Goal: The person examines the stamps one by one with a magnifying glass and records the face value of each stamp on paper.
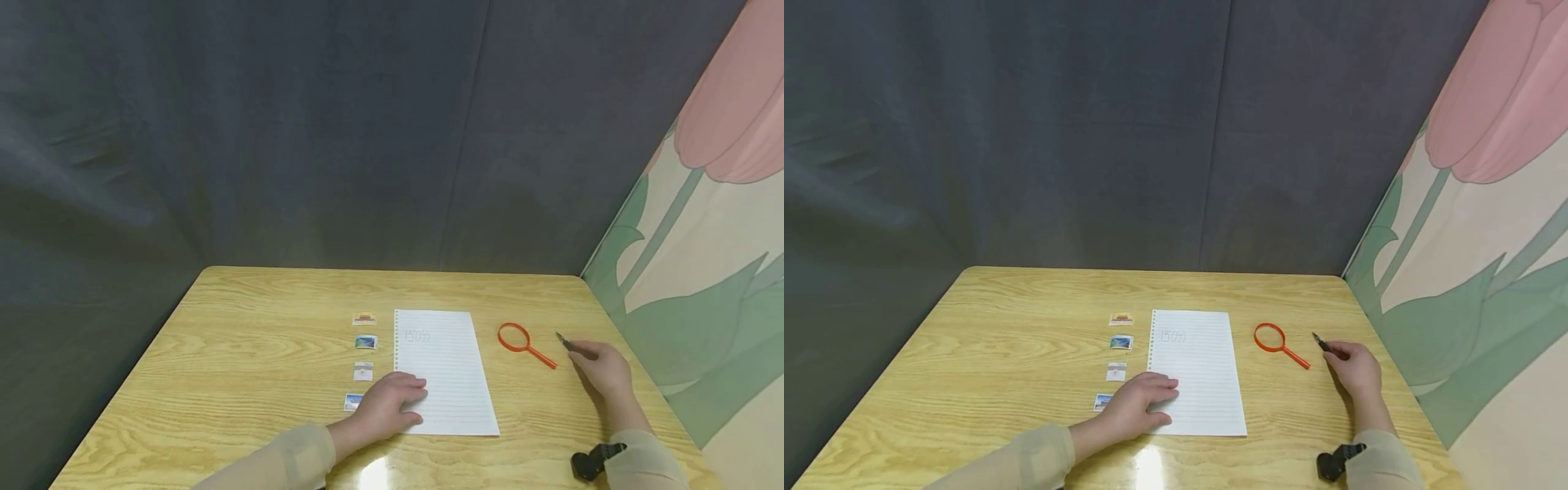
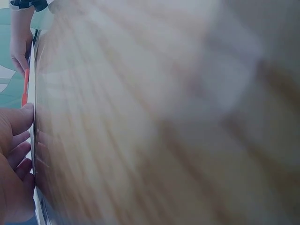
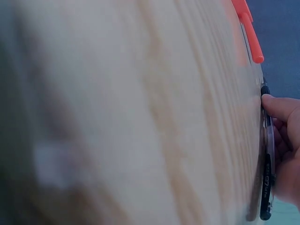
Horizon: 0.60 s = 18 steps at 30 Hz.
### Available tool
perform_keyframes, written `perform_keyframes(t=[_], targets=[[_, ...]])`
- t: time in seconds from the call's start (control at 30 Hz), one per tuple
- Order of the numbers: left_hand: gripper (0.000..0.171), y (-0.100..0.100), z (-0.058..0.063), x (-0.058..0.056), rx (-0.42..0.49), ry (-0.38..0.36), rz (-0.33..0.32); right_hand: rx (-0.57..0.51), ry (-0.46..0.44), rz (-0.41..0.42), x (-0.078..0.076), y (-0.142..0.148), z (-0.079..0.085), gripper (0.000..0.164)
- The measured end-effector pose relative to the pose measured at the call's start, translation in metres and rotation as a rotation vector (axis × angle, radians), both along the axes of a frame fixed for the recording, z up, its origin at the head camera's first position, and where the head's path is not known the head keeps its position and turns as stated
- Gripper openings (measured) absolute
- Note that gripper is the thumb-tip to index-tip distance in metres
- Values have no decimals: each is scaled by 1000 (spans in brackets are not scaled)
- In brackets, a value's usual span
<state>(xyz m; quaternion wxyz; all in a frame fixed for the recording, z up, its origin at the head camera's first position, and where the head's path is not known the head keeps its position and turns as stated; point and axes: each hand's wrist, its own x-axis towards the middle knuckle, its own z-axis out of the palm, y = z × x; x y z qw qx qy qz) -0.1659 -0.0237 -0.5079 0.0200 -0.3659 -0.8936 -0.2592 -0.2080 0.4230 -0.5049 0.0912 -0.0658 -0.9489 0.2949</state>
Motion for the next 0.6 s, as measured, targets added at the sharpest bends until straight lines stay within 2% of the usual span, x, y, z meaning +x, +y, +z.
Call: perform_keyframes(t=[0.37, 0.6], targets=[[42, 0, 1, 1, 17, -1, 0, -29, 23, -51, 2, -8, 5, 35], [41, 1, 2, 2, 18, -5, 11, -109, 123, 13, 2, -26, 22, 31]])
